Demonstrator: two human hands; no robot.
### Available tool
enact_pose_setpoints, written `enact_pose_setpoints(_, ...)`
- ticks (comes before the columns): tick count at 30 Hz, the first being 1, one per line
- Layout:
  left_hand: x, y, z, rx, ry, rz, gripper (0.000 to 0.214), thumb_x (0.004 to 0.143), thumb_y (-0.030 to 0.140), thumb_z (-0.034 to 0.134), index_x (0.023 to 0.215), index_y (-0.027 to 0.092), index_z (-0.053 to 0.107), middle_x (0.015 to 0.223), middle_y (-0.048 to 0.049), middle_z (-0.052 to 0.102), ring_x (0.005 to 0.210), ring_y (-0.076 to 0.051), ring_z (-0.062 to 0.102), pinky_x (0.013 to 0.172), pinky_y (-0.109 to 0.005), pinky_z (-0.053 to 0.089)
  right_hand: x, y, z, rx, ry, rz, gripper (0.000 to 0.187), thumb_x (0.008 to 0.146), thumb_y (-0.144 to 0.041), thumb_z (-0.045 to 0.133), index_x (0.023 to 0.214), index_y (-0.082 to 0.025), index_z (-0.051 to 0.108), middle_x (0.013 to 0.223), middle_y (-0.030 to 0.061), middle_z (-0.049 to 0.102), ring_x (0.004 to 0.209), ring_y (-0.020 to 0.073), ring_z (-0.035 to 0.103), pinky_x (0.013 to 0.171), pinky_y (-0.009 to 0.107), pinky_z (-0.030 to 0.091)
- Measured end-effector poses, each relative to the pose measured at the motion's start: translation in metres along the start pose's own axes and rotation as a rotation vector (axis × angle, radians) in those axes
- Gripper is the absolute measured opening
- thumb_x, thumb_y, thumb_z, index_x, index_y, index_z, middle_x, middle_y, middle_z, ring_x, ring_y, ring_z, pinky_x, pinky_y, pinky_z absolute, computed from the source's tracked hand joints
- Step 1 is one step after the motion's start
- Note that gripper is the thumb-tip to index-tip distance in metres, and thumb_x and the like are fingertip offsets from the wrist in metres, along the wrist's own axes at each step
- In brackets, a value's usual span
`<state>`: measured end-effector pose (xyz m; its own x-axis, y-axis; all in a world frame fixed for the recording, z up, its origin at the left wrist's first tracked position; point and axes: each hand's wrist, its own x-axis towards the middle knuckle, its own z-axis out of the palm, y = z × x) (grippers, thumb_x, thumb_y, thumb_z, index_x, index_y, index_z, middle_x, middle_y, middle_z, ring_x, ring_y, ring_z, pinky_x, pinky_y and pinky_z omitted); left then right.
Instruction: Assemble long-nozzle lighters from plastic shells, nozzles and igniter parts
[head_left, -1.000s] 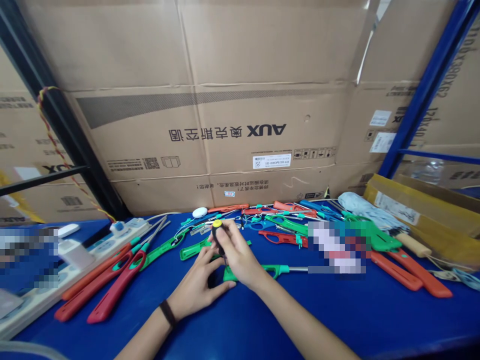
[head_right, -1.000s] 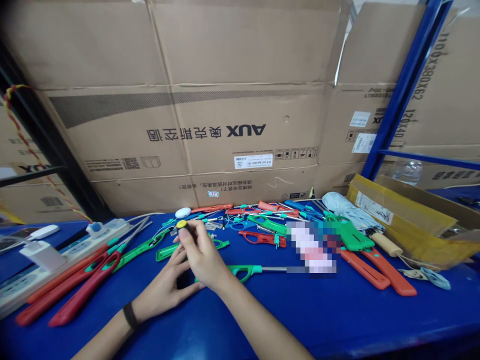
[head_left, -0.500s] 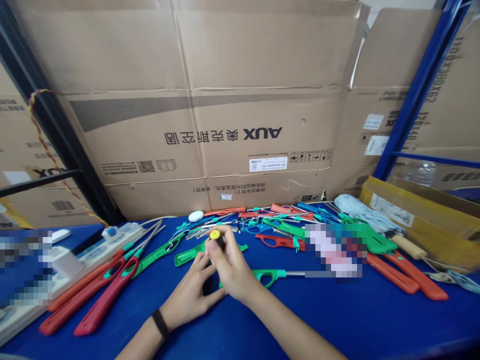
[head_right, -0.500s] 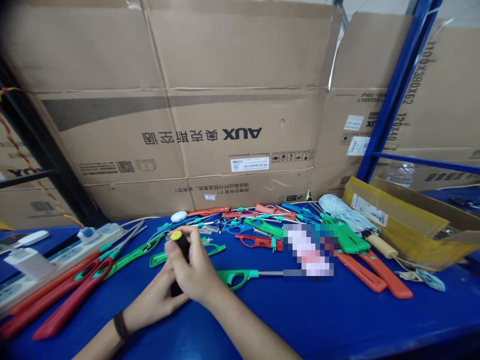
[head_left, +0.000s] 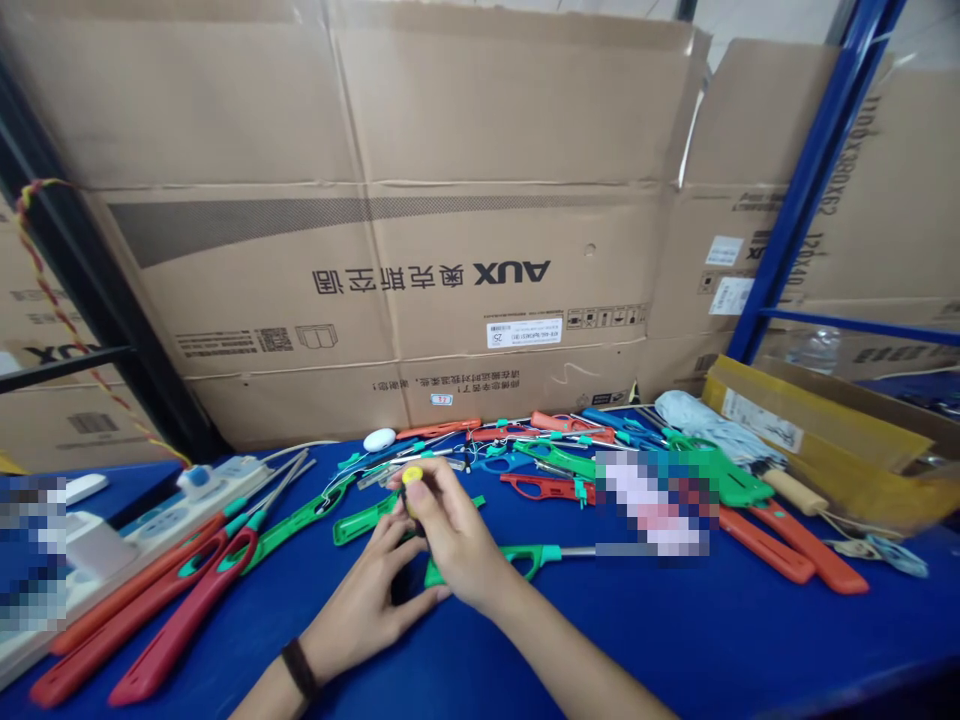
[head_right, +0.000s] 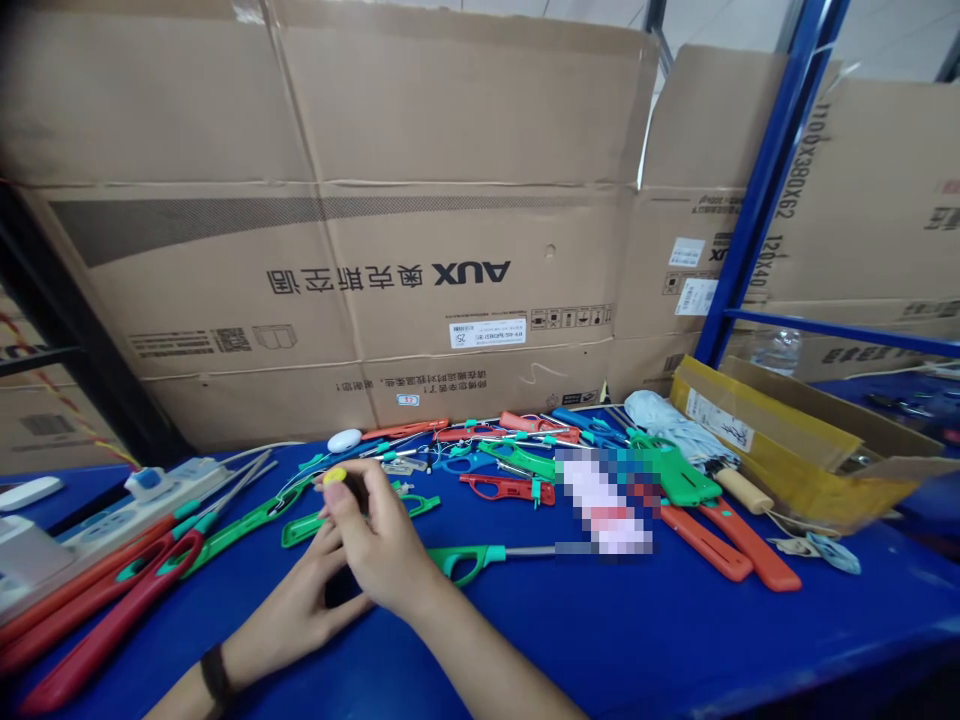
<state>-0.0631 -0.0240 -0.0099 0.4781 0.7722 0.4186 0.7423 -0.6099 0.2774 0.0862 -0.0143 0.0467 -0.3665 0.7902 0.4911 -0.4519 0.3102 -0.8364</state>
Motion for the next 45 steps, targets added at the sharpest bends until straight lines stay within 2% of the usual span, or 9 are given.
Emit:
enact_pose_setpoints(3, 0.000, 0.000, 0.000, 0.003, -0.006, 0.005, 0.042, 0.081, 0.038, 0.060, 0.122, 0.027, 0.057, 0.126, -0.0085, 0.056, 0.123, -0.034, 0.045, 0.101, -0.054, 0.039, 0.000, 0.001, 0.001, 0.014, 0.007, -0.042, 0.022, 0.087, -0.041, 0.055, 0.100, -0.025, 0.046, 0.090, -0.0007, 0.050, 0.075, 0.0119, 0.051, 0.073, 0.027, 0.045)
enact_pose_setpoints(8, 0.002, 0.001, 0.000, 0.018, -0.005, 0.009, 0.039, 0.079, 0.038, 0.063, 0.116, 0.028, 0.061, 0.130, -0.0069, 0.054, 0.124, -0.035, 0.044, 0.103, -0.059, 0.034, -0.002, -0.004, -0.001, -0.053, -0.027, 0.001, 0.032, 0.097, -0.045, 0.030, 0.098, -0.024, 0.053, 0.087, 0.0019, 0.054, 0.078, 0.0136, 0.054, 0.075, 0.029, 0.045)
enact_pose_setpoints(17, -0.003, -0.002, 0.006, -0.106, 0.013, -0.053, 0.045, 0.079, 0.037, 0.063, 0.121, 0.023, 0.057, 0.126, -0.0113, 0.058, 0.114, -0.033, 0.054, 0.095, -0.051, 0.046, -0.001, -0.009, -0.004, -0.245, 0.008, -0.095, 0.028, 0.081, -0.036, 0.063, 0.089, -0.025, 0.038, 0.092, 0.0044, 0.067, 0.084, 0.0194, 0.065, 0.068, 0.032, 0.051)
enact_pose_setpoints(23, -0.005, -0.006, 0.009, -0.049, -0.002, -0.070, 0.052, 0.079, 0.045, 0.063, 0.123, 0.019, 0.054, 0.124, -0.0144, 0.059, 0.116, -0.036, 0.052, 0.091, -0.052, 0.048, 0.013, -0.040, -0.018, -0.973, -0.178, -0.302, 0.028, 0.079, -0.042, 0.062, 0.100, -0.027, 0.051, 0.073, -0.0019, 0.065, 0.061, 0.0157, 0.061, 0.052, 0.024, 0.037)
enact_pose_setpoints(27, -0.004, -0.005, 0.008, -0.047, -0.002, -0.051, 0.051, 0.080, 0.044, 0.063, 0.125, 0.023, 0.053, 0.121, -0.0113, 0.061, 0.112, -0.034, 0.055, 0.092, -0.050, 0.049, 0.027, -0.046, -0.017, -1.287, -0.305, -0.521, 0.032, 0.086, -0.045, 0.053, 0.064, -0.022, 0.056, 0.049, -0.0023, 0.052, 0.052, 0.0130, 0.053, 0.046, 0.023, 0.023)
enact_pose_setpoints(31, -0.001, -0.002, 0.005, -0.021, 0.014, -0.033, 0.048, 0.079, 0.044, 0.063, 0.122, 0.025, 0.055, 0.128, -0.0111, 0.055, 0.116, -0.036, 0.050, 0.095, -0.054, 0.045, 0.035, -0.048, -0.011, -1.093, -0.362, -0.448, 0.045, 0.095, -0.036, 0.036, 0.056, -0.021, 0.051, 0.057, -0.0006, 0.058, 0.059, 0.0131, 0.056, 0.052, 0.023, 0.035)
enact_pose_setpoints(38, 0.001, 0.006, -0.001, -0.086, 0.001, -0.036, 0.046, 0.080, 0.044, 0.062, 0.121, 0.026, 0.054, 0.124, -0.0098, 0.055, 0.114, -0.032, 0.050, 0.094, -0.051, 0.046, 0.036, -0.064, -0.010, -1.015, -0.464, -0.190, 0.016, 0.083, -0.011, 0.040, 0.090, -0.020, 0.051, 0.097, 0.0080, 0.063, 0.083, 0.0210, 0.059, 0.066, 0.033, 0.046)
enact_pose_setpoints(42, 0.002, 0.007, -0.003, -0.081, -0.043, -0.066, 0.037, 0.078, 0.043, 0.065, 0.110, 0.025, 0.061, 0.124, -0.0082, 0.055, 0.116, -0.031, 0.048, 0.097, -0.049, 0.044, 0.039, -0.078, -0.018, -1.029, -0.540, -0.164, 0.023, 0.086, -0.012, 0.045, 0.106, -0.023, 0.048, 0.079, 0.0021, 0.063, 0.065, 0.0158, 0.058, 0.053, 0.025, 0.042)
enact_pose_setpoints(45, 0.001, 0.007, -0.003, -0.095, -0.041, -0.075, 0.037, 0.077, 0.041, 0.066, 0.110, 0.025, 0.060, 0.122, -0.0078, 0.056, 0.115, -0.030, 0.049, 0.096, -0.047, 0.045, 0.044, -0.082, -0.022, -1.134, -0.570, -0.280, 0.006, 0.084, -0.018, 0.058, 0.086, -0.022, 0.055, 0.058, -0.0048, 0.056, 0.048, 0.0103, 0.049, 0.044, 0.020, 0.031)
